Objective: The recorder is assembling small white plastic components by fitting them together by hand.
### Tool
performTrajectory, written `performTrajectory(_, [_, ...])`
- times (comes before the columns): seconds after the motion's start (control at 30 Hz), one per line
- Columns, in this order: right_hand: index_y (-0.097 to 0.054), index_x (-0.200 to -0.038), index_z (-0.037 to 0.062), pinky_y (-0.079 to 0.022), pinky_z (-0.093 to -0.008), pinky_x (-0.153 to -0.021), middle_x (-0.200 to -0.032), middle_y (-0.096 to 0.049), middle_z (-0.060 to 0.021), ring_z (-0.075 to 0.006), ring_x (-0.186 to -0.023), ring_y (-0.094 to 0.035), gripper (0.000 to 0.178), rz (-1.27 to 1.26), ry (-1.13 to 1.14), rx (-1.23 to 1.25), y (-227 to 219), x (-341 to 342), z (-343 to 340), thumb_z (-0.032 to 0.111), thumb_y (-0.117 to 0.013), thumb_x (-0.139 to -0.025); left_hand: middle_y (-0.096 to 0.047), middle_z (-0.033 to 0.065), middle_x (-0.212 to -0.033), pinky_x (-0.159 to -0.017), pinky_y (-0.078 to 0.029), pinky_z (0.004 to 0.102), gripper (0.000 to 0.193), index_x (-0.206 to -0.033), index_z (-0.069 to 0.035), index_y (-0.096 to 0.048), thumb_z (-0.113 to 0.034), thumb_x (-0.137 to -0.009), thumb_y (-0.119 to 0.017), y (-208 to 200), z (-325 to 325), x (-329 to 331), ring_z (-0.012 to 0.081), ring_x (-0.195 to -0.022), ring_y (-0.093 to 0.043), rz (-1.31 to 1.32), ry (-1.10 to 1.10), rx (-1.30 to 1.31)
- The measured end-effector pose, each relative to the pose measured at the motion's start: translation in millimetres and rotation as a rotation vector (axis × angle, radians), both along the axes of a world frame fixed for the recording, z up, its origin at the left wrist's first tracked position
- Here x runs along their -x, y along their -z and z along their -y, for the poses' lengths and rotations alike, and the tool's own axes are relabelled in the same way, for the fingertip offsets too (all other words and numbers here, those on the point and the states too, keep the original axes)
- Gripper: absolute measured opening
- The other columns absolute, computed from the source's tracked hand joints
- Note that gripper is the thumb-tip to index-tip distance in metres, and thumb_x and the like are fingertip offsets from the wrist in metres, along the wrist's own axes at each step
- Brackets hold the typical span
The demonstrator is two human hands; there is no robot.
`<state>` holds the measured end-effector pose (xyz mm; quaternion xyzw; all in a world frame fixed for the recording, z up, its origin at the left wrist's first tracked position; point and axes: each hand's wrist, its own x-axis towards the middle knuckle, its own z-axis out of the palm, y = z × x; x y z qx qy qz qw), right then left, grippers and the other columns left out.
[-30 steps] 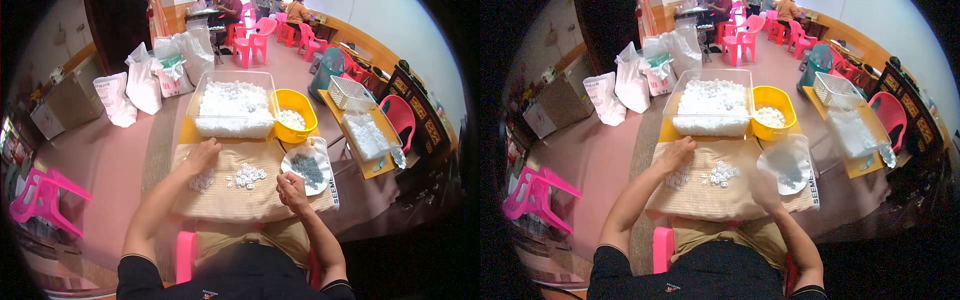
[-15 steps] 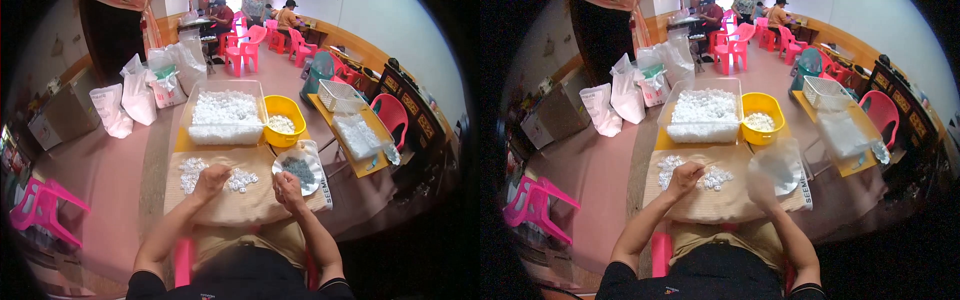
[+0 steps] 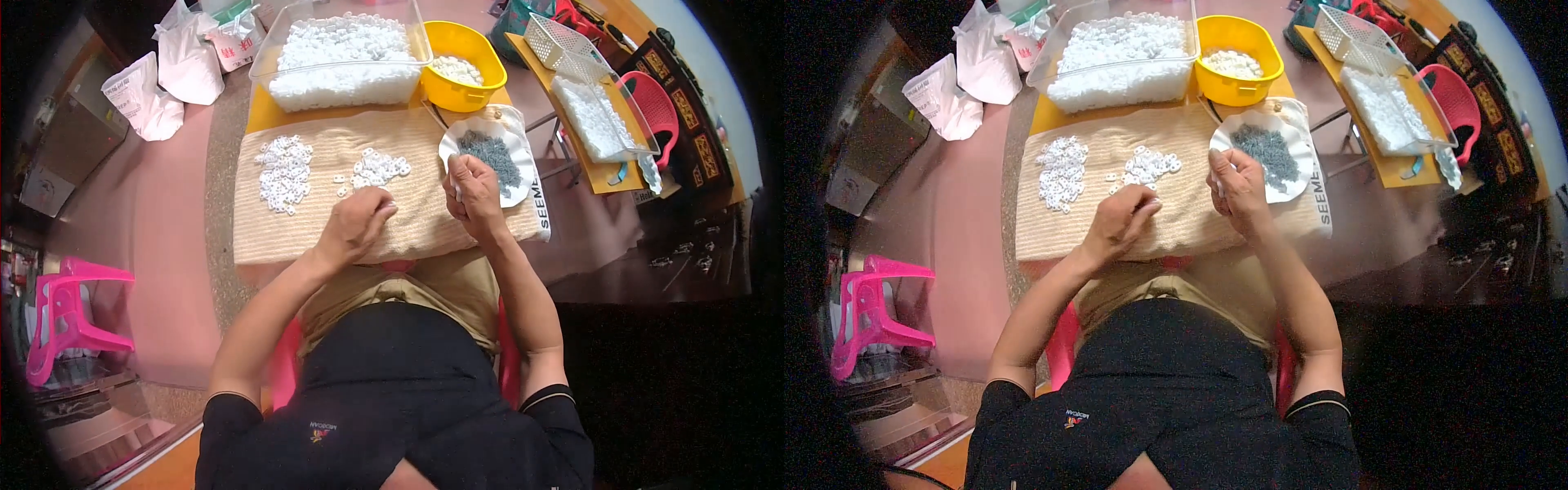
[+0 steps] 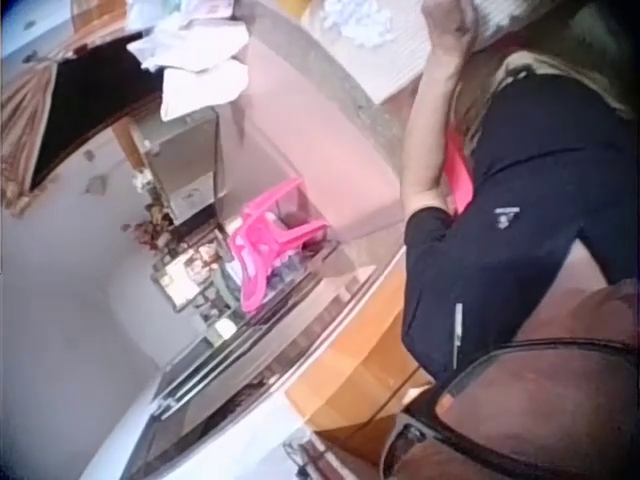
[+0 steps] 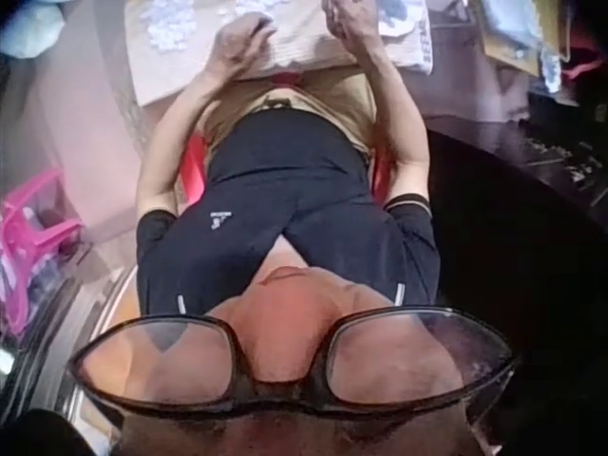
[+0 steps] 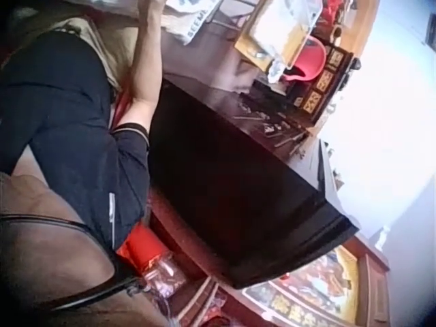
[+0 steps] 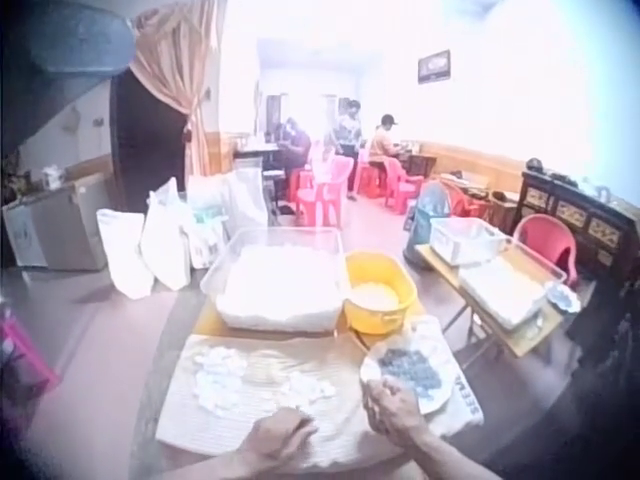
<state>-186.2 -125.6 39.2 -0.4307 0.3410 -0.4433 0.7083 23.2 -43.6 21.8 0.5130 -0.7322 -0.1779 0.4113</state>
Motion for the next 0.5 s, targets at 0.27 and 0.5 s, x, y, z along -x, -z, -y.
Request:
performTrajectory(0.27, [-0.048, -0.074, 0.0089, -0.023, -0.0204, -0.031, -0.056, -0.045, 0.0004, -0.0049, -0.035, -0.033, 0.032, -0.027, -0.021, -0.017, 0, 0, -10, 0.032, -0.059, -0.094, -0.063, 0.0155, -0.078, -0.066, -0.048, 0.0350, 0.017, -0.100, -0.001, -0.056, -0.016, -0.092, -0.057, 2, 10, -1, 0.0257, -0.071, -0.062, -0.085, 0.019, -0.172])
performTrajectory(0.5, [-0.046, -0.074, 0.0099, -0.022, -0.0203, -0.031, -0.056, -0.044, 0.0005, -0.0049, -0.035, -0.033, 0.032, -0.071, -0.019, 0.010, -1, -2, -7, 0.031, -0.057, -0.095, -0.066, 0.0149, -0.080, -0.068, -0.048, 0.0316, 0.018, -0.101, 0.000, -0.058, -0.016, -0.093, -0.055, -7, 22, -15, 0.0192, -0.074, -0.063, -0.140, -0.080, -0.232])
